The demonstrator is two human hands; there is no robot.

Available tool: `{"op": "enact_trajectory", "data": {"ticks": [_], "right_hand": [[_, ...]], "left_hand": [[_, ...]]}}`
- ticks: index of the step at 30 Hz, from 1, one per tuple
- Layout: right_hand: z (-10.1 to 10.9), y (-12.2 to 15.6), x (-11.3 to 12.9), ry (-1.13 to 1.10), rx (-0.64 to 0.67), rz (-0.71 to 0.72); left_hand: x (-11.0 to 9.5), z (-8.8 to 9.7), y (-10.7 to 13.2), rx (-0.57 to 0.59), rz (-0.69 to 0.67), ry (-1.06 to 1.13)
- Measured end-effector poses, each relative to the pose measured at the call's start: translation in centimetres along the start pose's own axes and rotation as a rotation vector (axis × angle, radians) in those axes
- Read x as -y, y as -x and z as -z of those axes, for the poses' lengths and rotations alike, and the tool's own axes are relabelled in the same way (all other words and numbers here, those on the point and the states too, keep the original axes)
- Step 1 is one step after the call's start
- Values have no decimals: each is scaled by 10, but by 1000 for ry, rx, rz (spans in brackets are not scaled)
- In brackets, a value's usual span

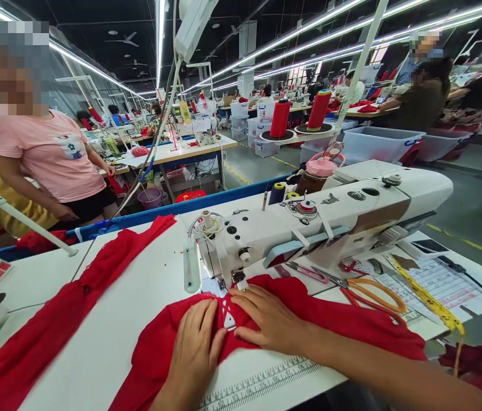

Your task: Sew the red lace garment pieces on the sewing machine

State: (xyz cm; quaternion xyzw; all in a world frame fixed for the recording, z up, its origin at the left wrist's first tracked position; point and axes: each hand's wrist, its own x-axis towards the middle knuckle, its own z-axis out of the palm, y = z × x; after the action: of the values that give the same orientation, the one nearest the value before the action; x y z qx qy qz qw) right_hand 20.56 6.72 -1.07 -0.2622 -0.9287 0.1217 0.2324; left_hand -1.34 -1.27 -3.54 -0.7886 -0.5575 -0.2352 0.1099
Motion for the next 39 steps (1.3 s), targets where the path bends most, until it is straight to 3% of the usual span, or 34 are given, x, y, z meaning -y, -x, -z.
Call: {"op": "enact_trajectory", "data": {"ticks": [4, 9, 28, 39], "right_hand": [[4, 3, -1, -67, 79, -72], [2, 4, -1, -55, 63, -126], [-4, 5, -2, 63, -128, -47], [0, 5, -3, 24, -46, -68]], "left_hand": [[2, -5, 4, -13, 57, -59], [6, -10, 2, -73, 6, -119], [22, -24, 12, -69, -104, -259], [17, -15, 8, -22, -65, -210]]}}
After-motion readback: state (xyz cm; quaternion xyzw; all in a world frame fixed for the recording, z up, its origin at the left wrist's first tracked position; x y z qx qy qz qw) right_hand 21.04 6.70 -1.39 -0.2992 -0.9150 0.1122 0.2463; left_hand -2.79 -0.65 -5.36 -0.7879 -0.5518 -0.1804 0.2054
